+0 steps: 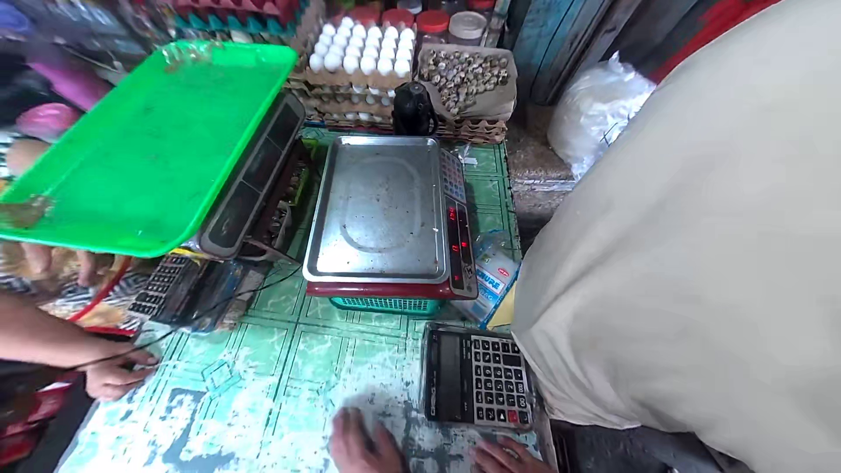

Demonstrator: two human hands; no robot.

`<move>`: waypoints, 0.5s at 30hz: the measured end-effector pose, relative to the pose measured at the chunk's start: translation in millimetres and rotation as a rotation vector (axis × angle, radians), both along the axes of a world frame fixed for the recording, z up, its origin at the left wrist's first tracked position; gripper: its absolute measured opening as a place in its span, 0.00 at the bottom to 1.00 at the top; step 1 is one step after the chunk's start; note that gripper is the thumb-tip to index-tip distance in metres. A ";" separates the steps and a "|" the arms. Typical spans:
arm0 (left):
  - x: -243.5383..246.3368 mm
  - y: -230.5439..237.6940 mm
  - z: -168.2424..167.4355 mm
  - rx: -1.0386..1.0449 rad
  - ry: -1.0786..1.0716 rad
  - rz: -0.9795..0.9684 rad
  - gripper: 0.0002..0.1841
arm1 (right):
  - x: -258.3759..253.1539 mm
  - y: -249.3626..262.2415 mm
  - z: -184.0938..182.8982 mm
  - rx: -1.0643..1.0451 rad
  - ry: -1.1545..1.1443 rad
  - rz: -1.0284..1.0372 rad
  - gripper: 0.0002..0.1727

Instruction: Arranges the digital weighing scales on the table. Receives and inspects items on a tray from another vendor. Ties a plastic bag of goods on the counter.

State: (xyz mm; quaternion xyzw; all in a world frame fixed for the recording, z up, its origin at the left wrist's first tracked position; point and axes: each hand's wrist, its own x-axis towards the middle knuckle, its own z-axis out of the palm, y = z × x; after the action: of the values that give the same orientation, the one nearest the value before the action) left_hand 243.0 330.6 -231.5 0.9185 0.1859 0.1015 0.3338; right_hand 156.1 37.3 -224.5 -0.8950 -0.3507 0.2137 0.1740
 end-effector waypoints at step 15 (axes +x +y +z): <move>-56.6 -51.4 -18.8 0.381 0.173 -0.057 0.33 | 1.0 -1.4 1.4 0.019 0.078 0.018 0.41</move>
State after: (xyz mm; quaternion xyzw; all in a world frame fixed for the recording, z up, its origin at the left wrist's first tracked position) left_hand 186.3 279.1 -250.3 0.9753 0.1651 0.0460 0.1395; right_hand 157.2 35.9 -223.1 -0.8811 -0.3536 0.2467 0.1943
